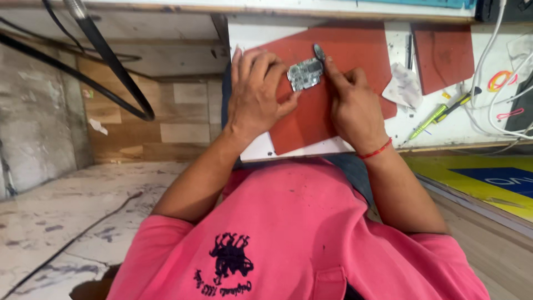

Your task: The person cleans a small circuit board with a brush and then uses a hot air gun to apply heat to specific areas. The person holds the board steady with one hand while operating the tools with the other.

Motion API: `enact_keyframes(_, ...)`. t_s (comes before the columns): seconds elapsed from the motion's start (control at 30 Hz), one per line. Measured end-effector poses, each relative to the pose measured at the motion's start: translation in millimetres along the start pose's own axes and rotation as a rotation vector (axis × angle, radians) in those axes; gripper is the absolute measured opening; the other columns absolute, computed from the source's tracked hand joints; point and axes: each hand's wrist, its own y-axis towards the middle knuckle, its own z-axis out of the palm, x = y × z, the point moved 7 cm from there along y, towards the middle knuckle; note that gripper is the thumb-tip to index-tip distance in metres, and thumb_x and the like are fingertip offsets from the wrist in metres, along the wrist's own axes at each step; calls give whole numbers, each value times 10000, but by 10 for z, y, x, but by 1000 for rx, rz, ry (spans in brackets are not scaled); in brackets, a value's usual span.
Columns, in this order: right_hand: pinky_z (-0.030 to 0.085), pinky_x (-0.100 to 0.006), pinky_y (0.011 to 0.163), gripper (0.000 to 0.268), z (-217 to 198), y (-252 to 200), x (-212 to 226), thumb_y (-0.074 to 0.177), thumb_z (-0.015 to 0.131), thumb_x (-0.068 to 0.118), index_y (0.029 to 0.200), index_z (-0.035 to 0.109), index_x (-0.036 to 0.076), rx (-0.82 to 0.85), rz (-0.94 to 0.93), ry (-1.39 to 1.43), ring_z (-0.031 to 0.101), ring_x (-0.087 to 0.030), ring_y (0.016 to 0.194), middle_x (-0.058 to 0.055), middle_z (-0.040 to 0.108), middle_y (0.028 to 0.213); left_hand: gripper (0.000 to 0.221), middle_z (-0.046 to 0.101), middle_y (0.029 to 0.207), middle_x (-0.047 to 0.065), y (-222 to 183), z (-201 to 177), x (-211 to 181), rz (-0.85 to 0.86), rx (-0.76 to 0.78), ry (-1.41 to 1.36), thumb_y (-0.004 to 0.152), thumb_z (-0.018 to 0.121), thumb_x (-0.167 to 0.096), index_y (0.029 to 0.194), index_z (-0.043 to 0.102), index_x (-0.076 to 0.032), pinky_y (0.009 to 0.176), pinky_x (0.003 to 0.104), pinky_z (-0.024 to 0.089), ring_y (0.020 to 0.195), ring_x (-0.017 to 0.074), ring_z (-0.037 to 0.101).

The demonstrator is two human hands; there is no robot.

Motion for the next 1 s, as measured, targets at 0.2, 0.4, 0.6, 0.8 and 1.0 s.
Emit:
enact_keyframes(0.2, 544, -505, 743, 542, -6, 123, 72, 977, 544, -4, 1497, 585, 146, 7, 21, 21, 663, -431, 867, -206, 625, 1087, 546, 552, 1213, 102, 55, 12, 96, -2, -14, -13, 765, 889, -324, 1186, 687, -43, 1212, 632, 252, 1231, 328, 500)
enact_keyframes(0.4, 556, -495, 758, 631, 44, -85, 66, 881, 524, -55, 1479, 580, 136, 58, -62, 75, 664, -429, 870, -226, 612, 1122, 523, 553, 1230, 91, 20, 14, 121, 12, -3, 0, 812, 883, -320, 1204, 677, -42, 1231, 630, 233, 1260, 315, 504)
enact_keyframes(0.6, 565, -500, 781, 666, 86, 29, 115, 861, 506, -75, 1475, 593, 168, 57, -48, 20, 678, -408, 868, -203, 616, 1094, 519, 558, 1209, 83, 45, -38, 100, -24, 17, -10, 799, 880, -308, 1199, 675, -48, 1235, 633, 227, 1238, 296, 521)
enact_keyframes(0.8, 549, -532, 746, 657, 17, -49, 242, 880, 519, -37, 1506, 548, 158, 190, 73, -10, 658, -453, 856, -222, 612, 1102, 634, 553, 1241, 113, -12, 6, 72, -30, 32, -42, 763, 910, -315, 1260, 624, -46, 1233, 628, 217, 1248, 335, 514)
enact_keyframes(1.0, 540, -538, 716, 569, 30, 68, 387, 935, 526, 4, 1485, 556, 147, 116, 29, -5, 652, -466, 862, -238, 608, 1171, 706, 558, 1247, 118, -26, -32, 31, -43, 63, -80, 730, 933, -316, 1299, 612, -50, 1239, 631, 211, 1242, 340, 520)
